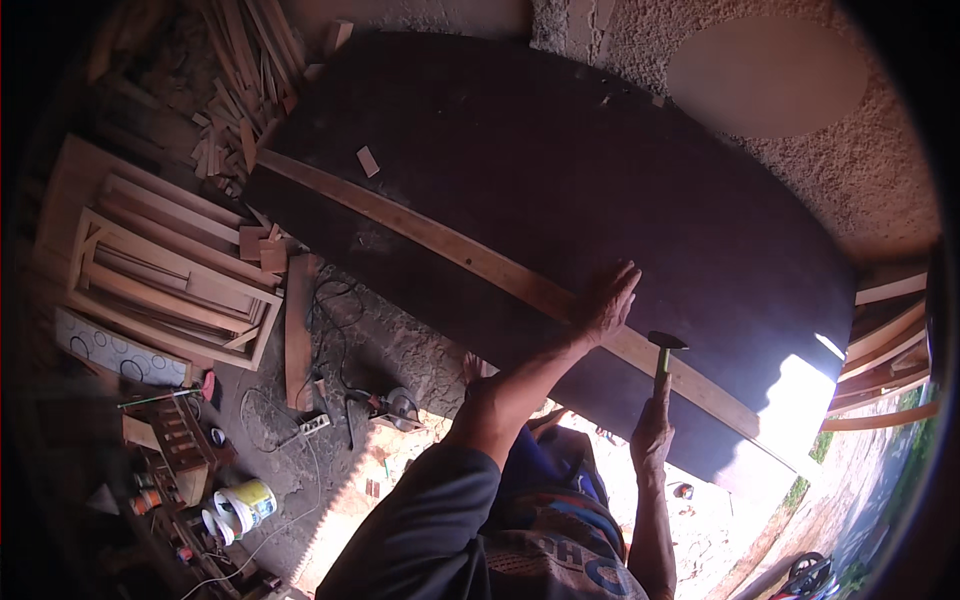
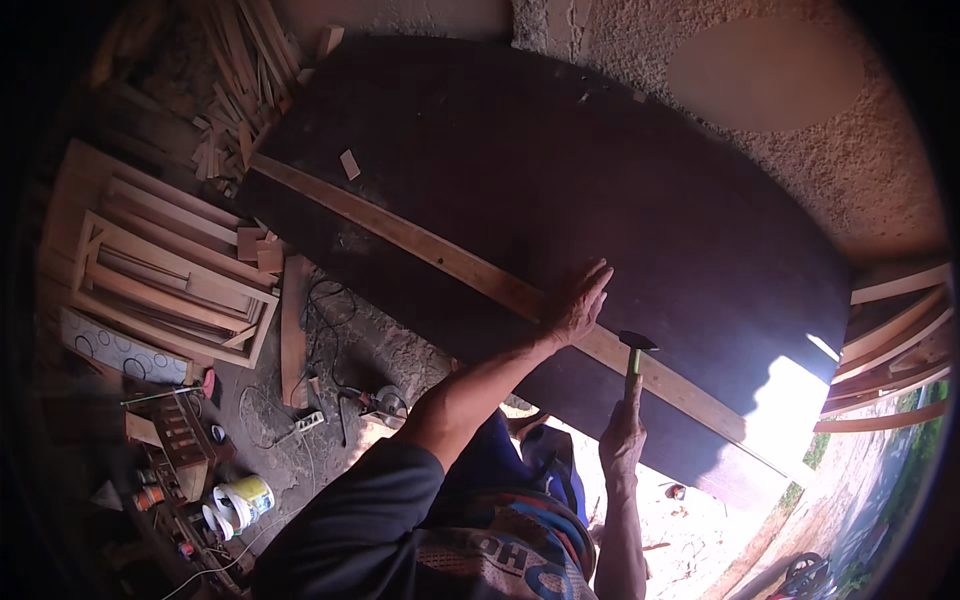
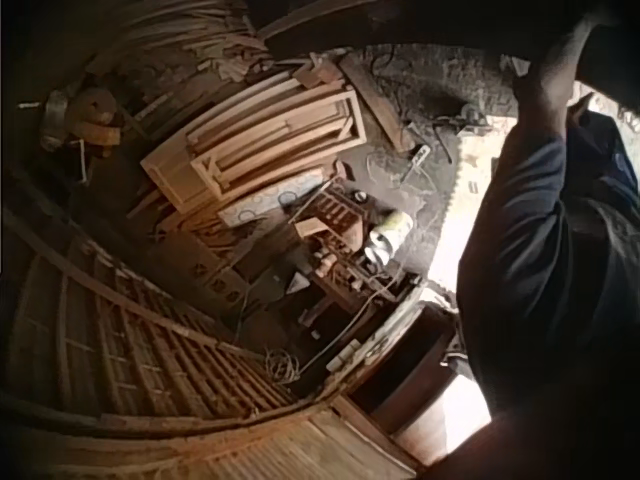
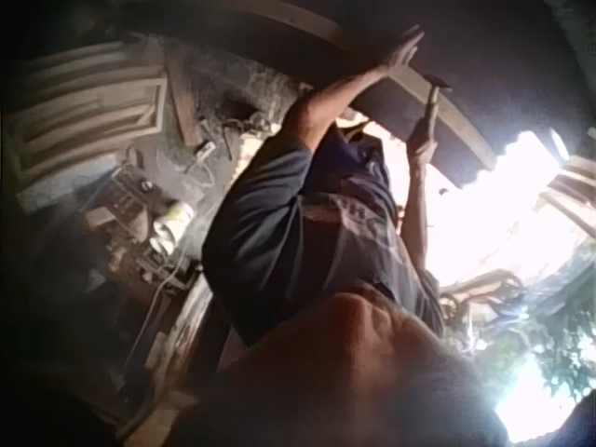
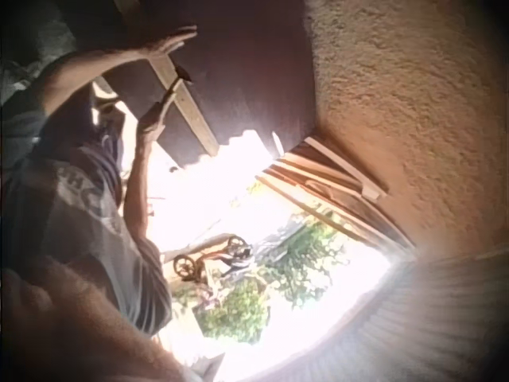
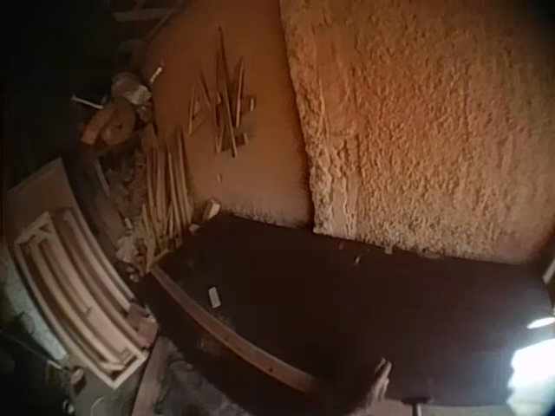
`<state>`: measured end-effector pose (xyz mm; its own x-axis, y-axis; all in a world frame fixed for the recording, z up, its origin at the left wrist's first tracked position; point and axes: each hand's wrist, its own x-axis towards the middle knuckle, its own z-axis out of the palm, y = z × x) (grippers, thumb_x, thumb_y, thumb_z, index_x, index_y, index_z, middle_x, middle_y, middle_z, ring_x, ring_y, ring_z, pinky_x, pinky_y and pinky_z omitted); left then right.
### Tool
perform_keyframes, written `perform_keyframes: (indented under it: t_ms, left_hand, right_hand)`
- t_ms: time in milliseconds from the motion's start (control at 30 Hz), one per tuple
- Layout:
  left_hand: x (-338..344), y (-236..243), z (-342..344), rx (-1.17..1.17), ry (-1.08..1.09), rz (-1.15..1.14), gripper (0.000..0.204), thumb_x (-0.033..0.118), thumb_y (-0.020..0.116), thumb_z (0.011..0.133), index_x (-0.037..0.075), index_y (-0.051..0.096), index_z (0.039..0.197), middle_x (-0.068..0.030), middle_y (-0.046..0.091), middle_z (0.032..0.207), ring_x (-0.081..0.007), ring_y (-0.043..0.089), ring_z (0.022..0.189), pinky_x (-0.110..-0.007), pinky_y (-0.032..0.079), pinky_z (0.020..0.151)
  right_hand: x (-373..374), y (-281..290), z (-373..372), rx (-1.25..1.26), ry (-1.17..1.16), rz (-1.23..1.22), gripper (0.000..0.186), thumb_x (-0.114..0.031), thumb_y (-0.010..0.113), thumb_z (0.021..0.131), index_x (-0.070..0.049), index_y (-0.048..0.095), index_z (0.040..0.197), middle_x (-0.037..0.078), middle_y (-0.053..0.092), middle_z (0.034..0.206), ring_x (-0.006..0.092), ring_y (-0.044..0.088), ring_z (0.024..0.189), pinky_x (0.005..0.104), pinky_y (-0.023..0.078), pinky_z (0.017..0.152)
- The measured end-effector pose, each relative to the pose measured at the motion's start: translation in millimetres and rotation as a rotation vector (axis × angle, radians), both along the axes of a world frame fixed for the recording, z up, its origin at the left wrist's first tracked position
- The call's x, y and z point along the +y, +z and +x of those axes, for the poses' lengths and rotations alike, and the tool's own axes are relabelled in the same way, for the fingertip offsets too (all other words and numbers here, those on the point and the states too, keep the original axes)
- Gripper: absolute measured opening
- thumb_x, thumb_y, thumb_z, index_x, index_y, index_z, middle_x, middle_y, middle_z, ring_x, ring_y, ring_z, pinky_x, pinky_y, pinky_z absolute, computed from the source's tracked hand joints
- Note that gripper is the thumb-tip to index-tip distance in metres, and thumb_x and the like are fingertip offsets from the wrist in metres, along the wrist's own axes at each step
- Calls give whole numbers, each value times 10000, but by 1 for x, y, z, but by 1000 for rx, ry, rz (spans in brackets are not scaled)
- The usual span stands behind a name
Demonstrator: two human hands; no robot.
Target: The person uses a circular saw to cut a long wooden plank placed on a large dark board. They then use a hammer to tap and adjust the plank's position. The person repeats the cutting and adjusting process several times.
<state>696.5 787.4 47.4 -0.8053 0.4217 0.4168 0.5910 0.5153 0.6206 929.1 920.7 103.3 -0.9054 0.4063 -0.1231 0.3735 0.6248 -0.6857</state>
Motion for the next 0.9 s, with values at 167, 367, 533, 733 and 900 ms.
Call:
perform_keyframes:
  t_ms: [167,367,533,733,900]
  left_hand:
    - [-125,40,-17,111,164,56,434,147,631,986,79,571,1411,-151,526,1490,-347,503,1373,-527,373,1176]
    - [-309,42,-107,259,502,-105,452,86,643,949,62,547,1390,-181,527,1452,-381,503,1346,-537,428,1099]
    - [-445,11,-179,206,864,-223,489,135,619,970,14,485,1424,-224,494,1480,-410,463,1383,-536,406,1106]
    - [-503,-7,-218,-209,855,-563,651,389,502,1050,16,362,1565,-208,342,1631,-379,311,1516,-558,278,1222]
    - [-514,-9,-213,-259,739,-709,787,469,562,1008,-63,345,1546,-257,342,1611,-390,327,1503,-554,264,1225]
  right_hand:
    - [-54,16,-27,-1,33,-26,641,-63,455,1057,-205,262,1651,176,560,679,249,618,572,386,482,561]
    - [-148,6,-80,-38,154,-103,650,-85,474,1056,-246,264,1650,193,613,703,280,661,609,405,513,592]
    - [-237,14,-137,-2,337,-170,648,-58,478,1048,-225,293,1646,97,533,667,209,579,580,382,506,593]
    - [-303,27,-193,28,462,-173,624,-72,488,1050,-223,326,1633,95,554,671,205,581,568,383,479,569]
    - [-344,35,-241,25,508,-122,624,-63,496,1047,-218,336,1630,101,541,686,204,535,579,386,467,579]
